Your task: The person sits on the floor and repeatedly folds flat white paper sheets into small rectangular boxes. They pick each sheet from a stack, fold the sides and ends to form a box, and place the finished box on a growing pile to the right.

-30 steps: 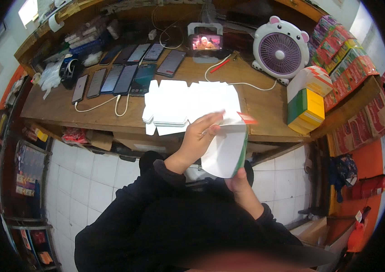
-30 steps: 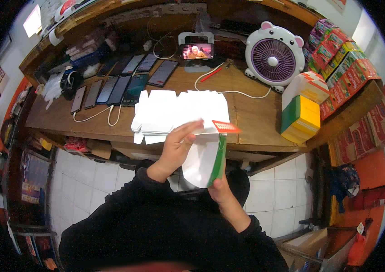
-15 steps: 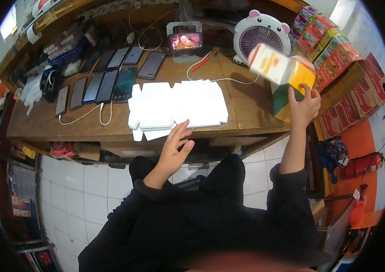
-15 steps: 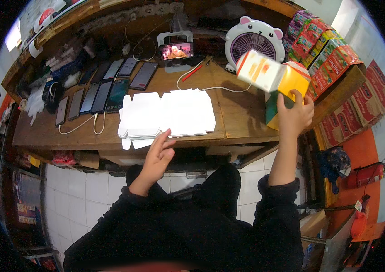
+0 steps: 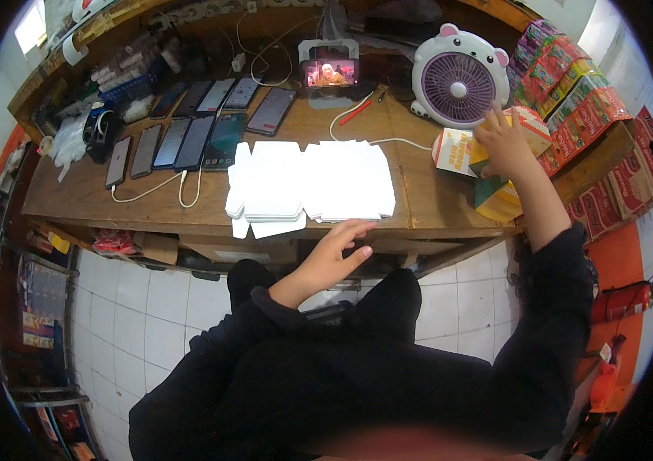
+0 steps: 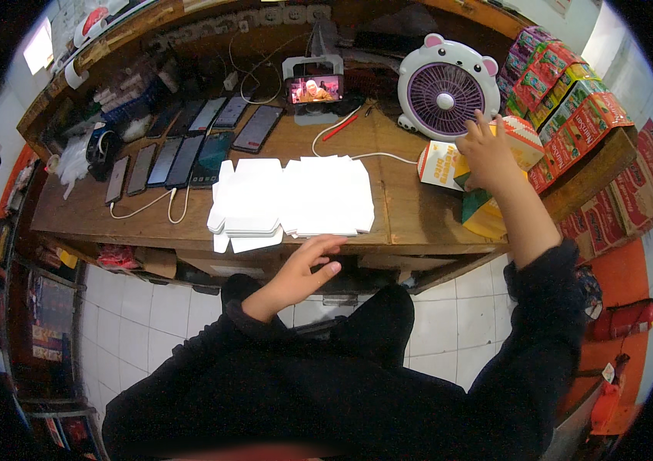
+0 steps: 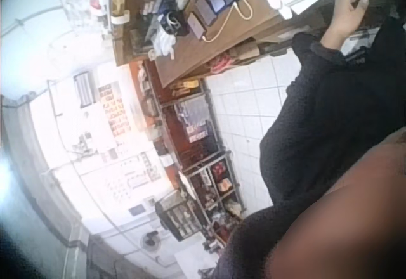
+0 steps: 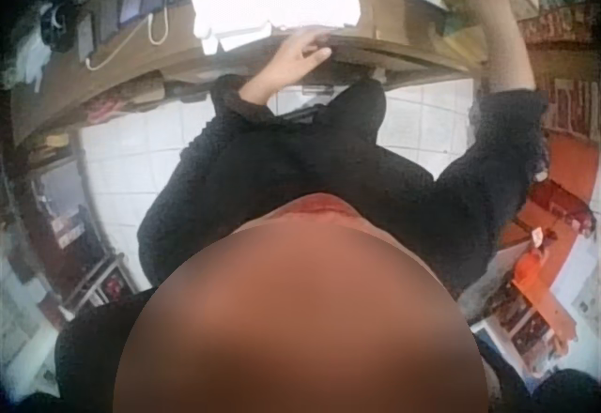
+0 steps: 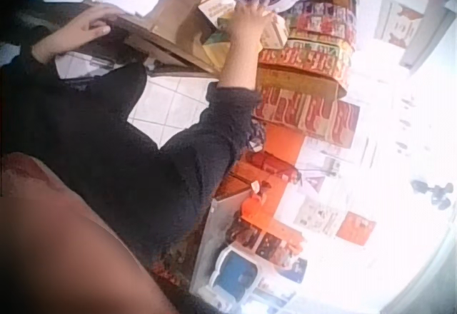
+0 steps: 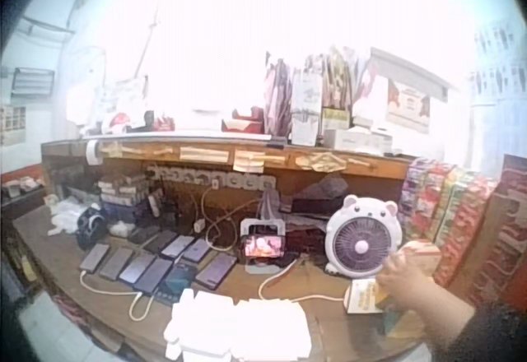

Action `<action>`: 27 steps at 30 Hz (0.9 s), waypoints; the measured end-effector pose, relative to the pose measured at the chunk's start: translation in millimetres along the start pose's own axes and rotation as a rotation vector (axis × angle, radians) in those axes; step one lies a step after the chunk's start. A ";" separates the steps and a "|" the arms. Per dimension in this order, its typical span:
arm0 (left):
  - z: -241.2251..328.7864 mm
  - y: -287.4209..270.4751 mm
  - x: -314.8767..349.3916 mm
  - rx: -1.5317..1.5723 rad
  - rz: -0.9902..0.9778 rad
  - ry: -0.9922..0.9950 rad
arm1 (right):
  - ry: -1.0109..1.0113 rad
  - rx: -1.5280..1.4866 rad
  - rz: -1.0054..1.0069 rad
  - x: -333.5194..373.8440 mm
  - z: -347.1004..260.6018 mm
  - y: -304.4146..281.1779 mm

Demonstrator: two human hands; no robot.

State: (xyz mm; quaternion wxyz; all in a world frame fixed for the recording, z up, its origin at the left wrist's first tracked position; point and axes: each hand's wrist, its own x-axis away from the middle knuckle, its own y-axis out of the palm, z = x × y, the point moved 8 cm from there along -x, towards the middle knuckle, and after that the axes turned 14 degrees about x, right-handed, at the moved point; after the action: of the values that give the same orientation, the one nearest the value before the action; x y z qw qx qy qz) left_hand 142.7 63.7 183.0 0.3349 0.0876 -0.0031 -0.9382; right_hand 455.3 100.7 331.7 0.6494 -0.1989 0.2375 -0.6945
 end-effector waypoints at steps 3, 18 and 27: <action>-6.0 7.0 5.4 -0.033 -0.044 -0.040 | -0.124 0.066 -0.196 -22.6 -3.0 11.1; -40.1 -37.9 36.5 0.139 0.142 -0.119 | 0.984 -0.823 1.329 187.5 91.8 -72.2; -38.5 -40.2 42.0 0.143 0.119 -0.133 | 1.136 -0.592 0.017 150.2 56.1 33.5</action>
State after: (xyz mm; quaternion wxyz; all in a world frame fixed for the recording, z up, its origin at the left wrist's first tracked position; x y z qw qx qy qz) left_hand 92.0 70.5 135.7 0.3818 0.0486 -0.0974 -0.9178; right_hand 503.6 -54.5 352.5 0.3453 0.0312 0.7279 -0.5917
